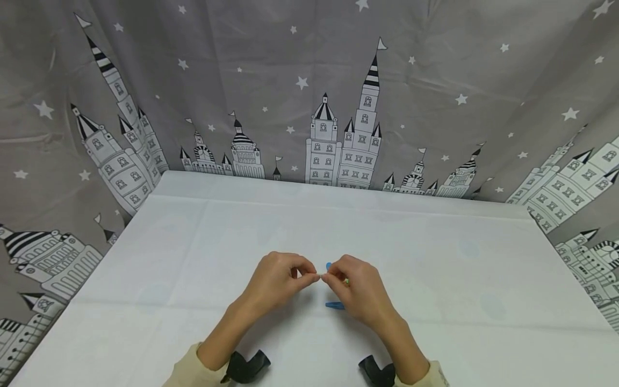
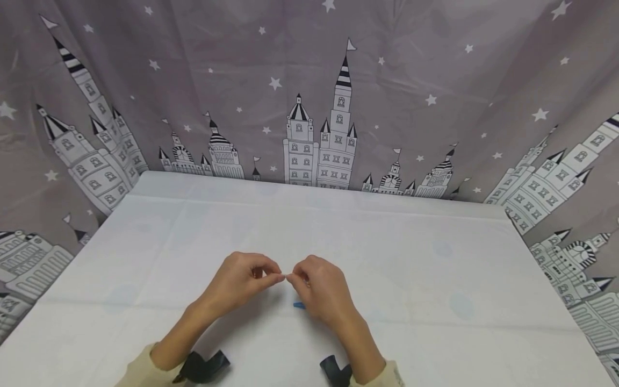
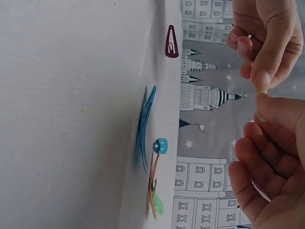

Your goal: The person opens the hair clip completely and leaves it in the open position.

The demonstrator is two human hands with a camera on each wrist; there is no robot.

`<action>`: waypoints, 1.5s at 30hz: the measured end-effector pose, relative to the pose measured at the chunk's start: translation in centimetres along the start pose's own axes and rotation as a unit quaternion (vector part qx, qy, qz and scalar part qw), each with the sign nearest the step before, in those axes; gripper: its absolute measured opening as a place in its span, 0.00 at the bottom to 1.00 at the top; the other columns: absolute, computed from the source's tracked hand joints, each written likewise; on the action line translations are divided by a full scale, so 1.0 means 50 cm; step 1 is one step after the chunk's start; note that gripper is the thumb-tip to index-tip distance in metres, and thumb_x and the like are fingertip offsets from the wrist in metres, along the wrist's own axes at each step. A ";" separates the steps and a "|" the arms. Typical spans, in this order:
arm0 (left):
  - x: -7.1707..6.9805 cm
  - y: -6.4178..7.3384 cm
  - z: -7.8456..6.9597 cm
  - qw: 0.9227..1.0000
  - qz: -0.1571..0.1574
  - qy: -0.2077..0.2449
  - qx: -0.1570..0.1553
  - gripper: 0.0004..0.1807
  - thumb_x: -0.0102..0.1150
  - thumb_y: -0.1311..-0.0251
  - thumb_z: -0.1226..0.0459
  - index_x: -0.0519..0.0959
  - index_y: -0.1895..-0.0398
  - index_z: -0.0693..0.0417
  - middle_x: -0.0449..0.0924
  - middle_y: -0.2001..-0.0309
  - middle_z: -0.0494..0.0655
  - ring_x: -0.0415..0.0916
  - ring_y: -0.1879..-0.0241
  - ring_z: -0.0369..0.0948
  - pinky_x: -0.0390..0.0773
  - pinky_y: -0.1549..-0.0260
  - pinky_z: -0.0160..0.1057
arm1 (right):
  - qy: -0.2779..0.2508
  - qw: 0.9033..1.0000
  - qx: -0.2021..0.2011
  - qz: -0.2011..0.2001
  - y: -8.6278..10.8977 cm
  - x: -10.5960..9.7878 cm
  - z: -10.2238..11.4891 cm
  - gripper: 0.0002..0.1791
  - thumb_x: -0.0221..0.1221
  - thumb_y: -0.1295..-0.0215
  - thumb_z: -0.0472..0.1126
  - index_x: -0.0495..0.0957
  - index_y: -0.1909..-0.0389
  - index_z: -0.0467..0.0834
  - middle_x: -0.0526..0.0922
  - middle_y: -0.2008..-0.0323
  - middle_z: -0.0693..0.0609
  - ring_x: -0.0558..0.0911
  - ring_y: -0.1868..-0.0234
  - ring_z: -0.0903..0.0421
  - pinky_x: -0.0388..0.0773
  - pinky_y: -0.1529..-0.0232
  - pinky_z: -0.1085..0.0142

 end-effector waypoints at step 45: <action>0.000 -0.002 0.012 1.000 0.012 0.004 0.015 0.05 0.71 0.44 0.66 0.87 0.66 0.57 0.86 0.66 0.40 0.76 0.73 0.32 0.74 0.76 0.31 | -0.026 0.999 -0.032 -0.025 0.002 0.019 -0.008 0.09 0.68 0.43 0.30 0.80 0.76 0.45 0.77 0.76 0.60 0.74 0.74 0.65 0.79 0.71 0.64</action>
Point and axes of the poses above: each hand's wrist, its own y-axis away from the middle knuckle, its own x-axis out of the palm, z = x × y, the point moved 2 cm from there along -y, towards the middle knuckle
